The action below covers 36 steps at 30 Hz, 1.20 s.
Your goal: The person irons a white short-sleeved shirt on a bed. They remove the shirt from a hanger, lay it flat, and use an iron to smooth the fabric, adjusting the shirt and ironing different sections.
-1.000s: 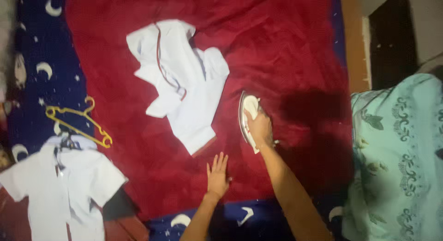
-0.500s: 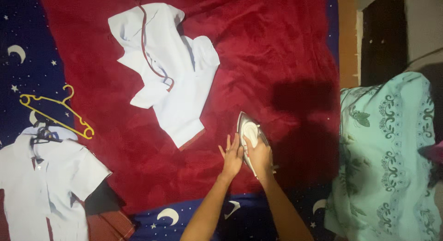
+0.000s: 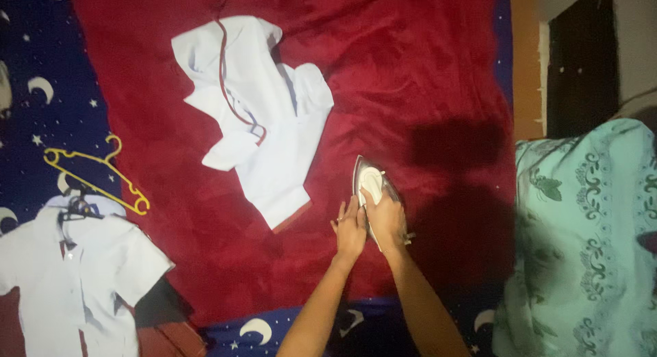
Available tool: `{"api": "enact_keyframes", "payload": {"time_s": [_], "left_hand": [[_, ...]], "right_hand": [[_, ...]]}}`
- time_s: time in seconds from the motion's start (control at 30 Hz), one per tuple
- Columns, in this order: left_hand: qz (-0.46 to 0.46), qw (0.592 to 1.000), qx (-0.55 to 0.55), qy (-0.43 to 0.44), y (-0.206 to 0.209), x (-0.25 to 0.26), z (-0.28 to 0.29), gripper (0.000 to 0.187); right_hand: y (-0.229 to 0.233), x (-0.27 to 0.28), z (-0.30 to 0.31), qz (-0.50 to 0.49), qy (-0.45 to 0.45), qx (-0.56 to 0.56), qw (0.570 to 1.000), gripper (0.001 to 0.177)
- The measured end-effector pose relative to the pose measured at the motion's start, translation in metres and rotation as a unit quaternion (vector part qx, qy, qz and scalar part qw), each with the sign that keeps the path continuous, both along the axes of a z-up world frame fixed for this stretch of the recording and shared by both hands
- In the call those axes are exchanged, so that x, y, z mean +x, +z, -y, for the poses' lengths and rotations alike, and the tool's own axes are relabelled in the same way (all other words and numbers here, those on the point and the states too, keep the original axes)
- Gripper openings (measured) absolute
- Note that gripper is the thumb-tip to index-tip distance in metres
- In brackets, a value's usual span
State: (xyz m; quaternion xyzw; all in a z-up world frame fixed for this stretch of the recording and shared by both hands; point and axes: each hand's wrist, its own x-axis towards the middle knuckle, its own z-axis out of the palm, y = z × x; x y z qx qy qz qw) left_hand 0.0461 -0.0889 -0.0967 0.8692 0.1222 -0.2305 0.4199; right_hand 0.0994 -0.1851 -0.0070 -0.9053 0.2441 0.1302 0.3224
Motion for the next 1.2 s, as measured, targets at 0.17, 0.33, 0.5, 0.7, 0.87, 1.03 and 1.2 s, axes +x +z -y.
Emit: {"api": "enact_keyframes", "payload": {"time_s": [0.17, 0.33, 0.5, 0.7, 0.87, 1.03, 1.2], "left_hand": [[-0.008, 1.000, 0.001, -0.004, 0.007, 0.012, -0.006, 0.057], [0.014, 0.999, 0.005, -0.028, 0.006, 0.005, -0.005, 0.064], [0.059, 0.996, 0.018, -0.066, 0.006, -0.017, -0.011, 0.063], [0.120, 0.983, 0.071, -0.116, -0.002, -0.026, -0.060, 0.068], [0.057, 0.976, 0.045, -0.204, -0.003, -0.025, -0.086, 0.083], [0.003, 0.972, 0.041, -0.231, -0.004, -0.023, -0.082, 0.097], [0.038, 0.981, 0.013, -0.189, -0.002, -0.019, -0.085, 0.097]], "right_hand": [[-0.006, 0.040, -0.008, 0.070, 0.024, -0.044, 0.996, 0.067], [0.011, 0.069, -0.009, -0.068, -0.010, 0.021, 0.997, 0.064], [0.004, 0.033, 0.003, 0.077, 0.058, -0.004, 0.995, 0.069], [-0.019, -0.068, 0.019, 0.108, 0.062, -0.055, 0.991, 0.061], [-0.024, -0.060, 0.014, 0.144, 0.062, -0.031, 0.987, 0.061], [0.005, 0.027, -0.007, 0.033, 0.042, 0.017, 0.998, 0.063], [0.017, 0.079, -0.019, -0.044, 0.034, 0.035, 0.998, 0.058]]}}
